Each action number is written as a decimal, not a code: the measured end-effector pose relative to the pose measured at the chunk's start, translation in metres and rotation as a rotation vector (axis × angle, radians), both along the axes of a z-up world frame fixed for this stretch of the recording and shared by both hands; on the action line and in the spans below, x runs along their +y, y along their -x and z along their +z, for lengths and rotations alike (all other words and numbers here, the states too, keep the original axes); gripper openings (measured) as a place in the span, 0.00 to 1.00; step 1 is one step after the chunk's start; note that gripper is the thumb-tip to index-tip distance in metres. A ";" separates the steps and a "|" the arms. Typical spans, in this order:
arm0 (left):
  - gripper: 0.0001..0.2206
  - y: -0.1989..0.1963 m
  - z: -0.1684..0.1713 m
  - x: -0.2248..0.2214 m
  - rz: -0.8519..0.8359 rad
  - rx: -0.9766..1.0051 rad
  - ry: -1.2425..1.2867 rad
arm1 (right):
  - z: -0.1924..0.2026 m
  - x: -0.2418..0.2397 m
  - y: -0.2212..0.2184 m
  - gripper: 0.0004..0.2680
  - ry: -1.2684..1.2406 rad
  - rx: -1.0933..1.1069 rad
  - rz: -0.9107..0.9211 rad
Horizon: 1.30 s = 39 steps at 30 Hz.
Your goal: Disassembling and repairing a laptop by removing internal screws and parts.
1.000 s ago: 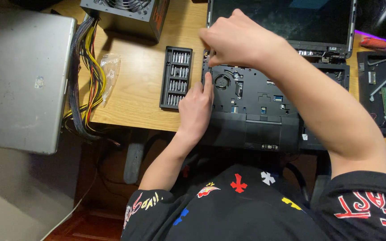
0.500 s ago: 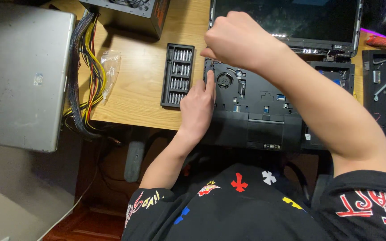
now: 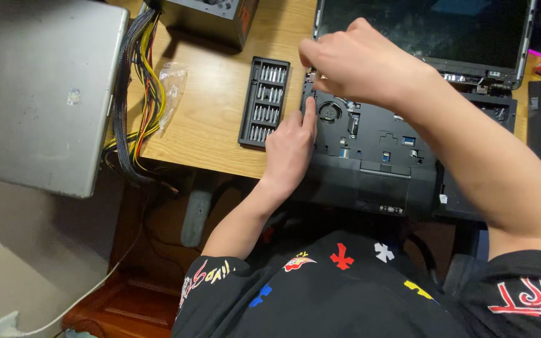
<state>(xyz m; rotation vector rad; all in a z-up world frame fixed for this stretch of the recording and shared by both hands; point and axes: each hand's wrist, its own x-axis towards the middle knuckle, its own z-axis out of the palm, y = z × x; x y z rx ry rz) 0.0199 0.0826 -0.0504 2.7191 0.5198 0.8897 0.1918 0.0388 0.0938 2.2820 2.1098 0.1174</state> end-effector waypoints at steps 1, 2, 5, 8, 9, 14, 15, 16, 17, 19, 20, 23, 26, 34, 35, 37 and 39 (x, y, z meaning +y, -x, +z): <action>0.17 0.001 0.002 0.000 -0.008 0.018 0.003 | -0.003 -0.002 -0.002 0.10 -0.058 0.070 0.064; 0.18 0.001 0.004 0.000 -0.016 0.035 0.005 | -0.006 -0.004 -0.004 0.05 -0.118 0.139 0.128; 0.17 0.000 0.004 0.000 -0.012 0.037 0.007 | -0.003 -0.001 -0.002 0.16 0.090 -0.122 -0.002; 0.17 0.000 0.003 0.000 -0.004 0.036 -0.002 | -0.006 -0.002 -0.014 0.17 0.088 -0.094 0.009; 0.17 0.000 0.003 0.000 -0.005 0.037 -0.002 | -0.010 -0.003 -0.017 0.17 0.088 -0.093 0.008; 0.16 0.000 0.003 0.000 -0.008 0.036 0.010 | -0.002 -0.001 -0.011 0.17 0.052 -0.120 0.045; 0.16 0.000 0.003 -0.001 -0.004 0.039 0.013 | -0.003 -0.001 -0.012 0.17 0.054 -0.117 0.049; 0.16 0.000 0.002 -0.001 0.002 0.043 0.000 | -0.005 -0.001 -0.013 0.17 0.045 -0.099 0.038; 0.16 0.000 0.002 -0.001 0.007 0.047 -0.013 | -0.006 -0.001 -0.015 0.17 0.036 -0.080 0.028; 0.16 0.000 0.003 0.000 0.003 0.043 -0.001 | -0.008 -0.001 -0.013 0.10 -0.056 0.086 0.114; 0.17 0.001 0.002 0.000 -0.007 0.041 0.014 | -0.010 -0.003 -0.012 0.07 -0.147 0.255 0.194; 0.17 0.002 0.002 0.000 -0.024 0.016 0.019 | -0.015 0.002 -0.005 0.16 0.006 -0.022 0.069; 0.17 0.001 0.004 0.002 -0.031 0.029 0.034 | -0.009 0.002 -0.001 0.16 0.044 -0.151 0.021; 0.16 -0.001 0.006 -0.001 -0.014 0.027 0.013 | -0.010 -0.004 -0.016 0.11 0.017 0.020 0.014; 0.16 0.000 0.006 -0.001 -0.010 0.030 0.009 | -0.009 -0.003 -0.014 0.15 0.047 -0.043 -0.041; 0.16 0.000 0.005 0.000 -0.003 0.034 -0.005 | -0.004 -0.004 -0.014 0.14 0.008 0.050 0.008; 0.15 -0.001 0.004 -0.001 -0.003 0.035 -0.016 | -0.004 -0.005 -0.014 0.14 -0.029 0.140 0.051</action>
